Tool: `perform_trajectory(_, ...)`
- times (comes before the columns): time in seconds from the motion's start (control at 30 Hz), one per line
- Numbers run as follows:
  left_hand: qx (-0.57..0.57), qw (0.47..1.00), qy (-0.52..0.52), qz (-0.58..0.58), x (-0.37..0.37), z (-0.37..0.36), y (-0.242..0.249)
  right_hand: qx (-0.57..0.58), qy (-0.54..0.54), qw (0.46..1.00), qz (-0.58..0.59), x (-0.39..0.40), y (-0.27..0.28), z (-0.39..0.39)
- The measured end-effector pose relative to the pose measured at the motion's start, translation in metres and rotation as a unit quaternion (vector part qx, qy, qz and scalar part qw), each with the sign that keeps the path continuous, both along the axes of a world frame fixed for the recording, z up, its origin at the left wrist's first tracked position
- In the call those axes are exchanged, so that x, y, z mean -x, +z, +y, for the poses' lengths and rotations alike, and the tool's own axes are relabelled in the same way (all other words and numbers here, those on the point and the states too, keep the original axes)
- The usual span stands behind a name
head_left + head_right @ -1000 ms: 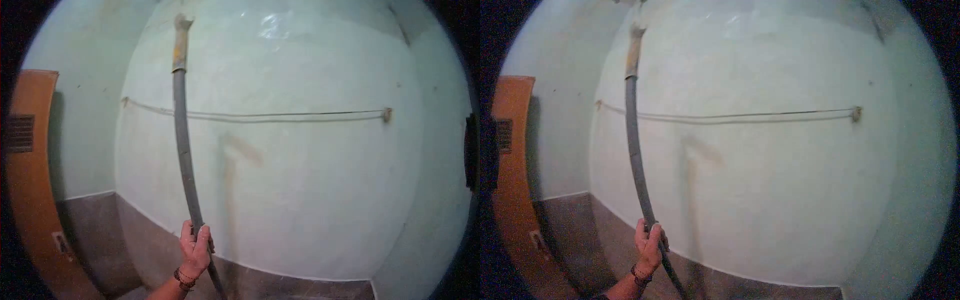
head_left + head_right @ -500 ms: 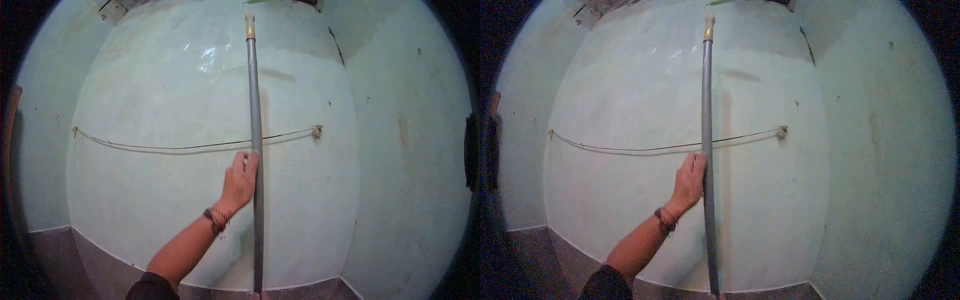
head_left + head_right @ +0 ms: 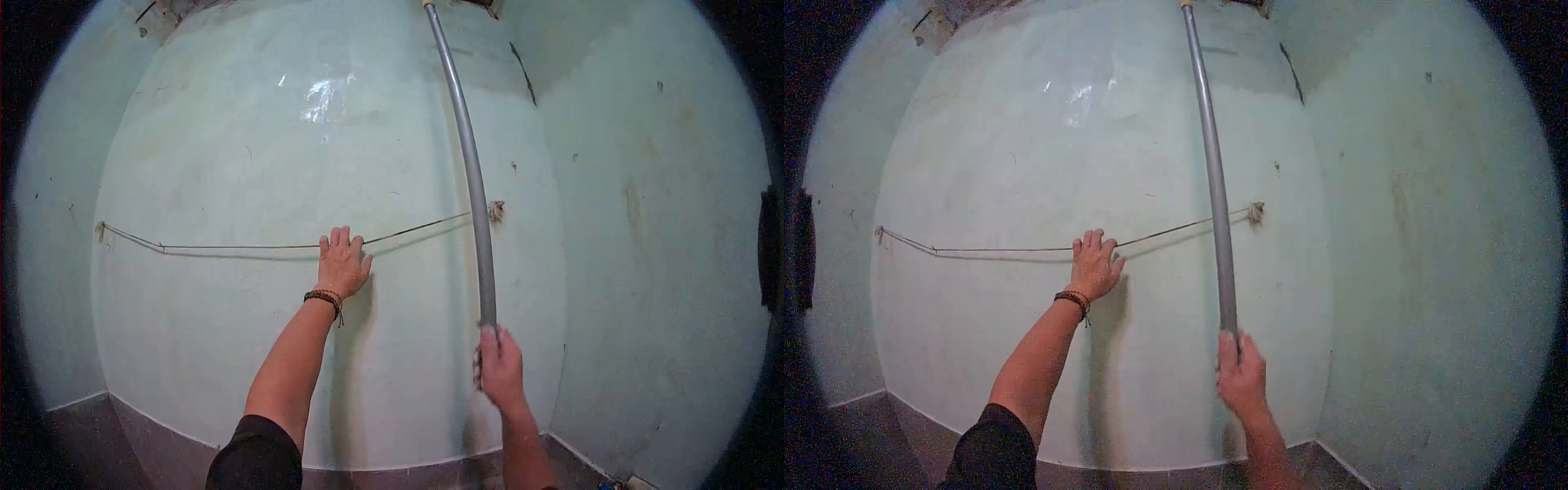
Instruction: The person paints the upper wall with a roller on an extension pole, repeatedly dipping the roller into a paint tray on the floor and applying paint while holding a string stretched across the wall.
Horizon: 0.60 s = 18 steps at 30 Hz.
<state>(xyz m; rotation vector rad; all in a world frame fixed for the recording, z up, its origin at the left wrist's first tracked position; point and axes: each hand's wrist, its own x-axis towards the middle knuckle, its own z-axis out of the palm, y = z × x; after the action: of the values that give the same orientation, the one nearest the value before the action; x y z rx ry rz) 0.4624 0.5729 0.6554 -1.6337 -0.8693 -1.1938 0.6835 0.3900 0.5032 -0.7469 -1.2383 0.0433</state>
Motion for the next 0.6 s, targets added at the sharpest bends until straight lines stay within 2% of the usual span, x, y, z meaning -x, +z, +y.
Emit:
perform_trajectory(0.07, -0.062, 0.998, -0.025, -0.016, 0.003, 0.001, -0.002, -0.007, 0.045, 0.999, 0.013, 0.007, 0.04, -0.007)
perform_trajectory(0.1, -0.061, 0.998, -0.025, -0.017, 0.007, -0.002, -0.002, -0.029, 0.029, 0.999, -0.005, 0.004, 0.059, 0.002)
perform_trajectory(0.17, 0.024, 0.999, -0.007, -0.037, 0.016, -0.01, 0.002, -0.029, 0.029, 0.999, -0.012, 0.007, 0.1, 0.005)
perform_trajectory(0.2, 0.022, 0.999, -0.007, -0.038, 0.022, -0.006, 0.0, -0.009, 0.047, 0.999, -0.002, 0.014, 0.12, -0.001)
perform_trajectory(0.3, -0.013, 0.999, -0.017, -0.034, 0.04, 0.002, -0.008, -0.031, -0.018, 0.999, -0.025, 0.023, 0.175, 0.006)
perform_trajectory(0.4, 0.017, 1.0, -0.023, -0.007, 0.047, -0.007, -0.013, -0.06, -0.149, 0.984, -0.078, 0.027, 0.227, 0.026)
perform_trajectory(0.47, 0.09, 0.995, -0.016, -0.025, 0.047, -0.015, -0.007, -0.128, -0.191, 0.971, -0.062, 0.043, 0.249, 0.026)
perform_trajectory(0.6, 0.049, 0.998, -0.025, 0.001, 0.052, -0.011, -0.016, -0.107, -0.182, 0.974, -0.088, 0.054, 0.286, 0.03)
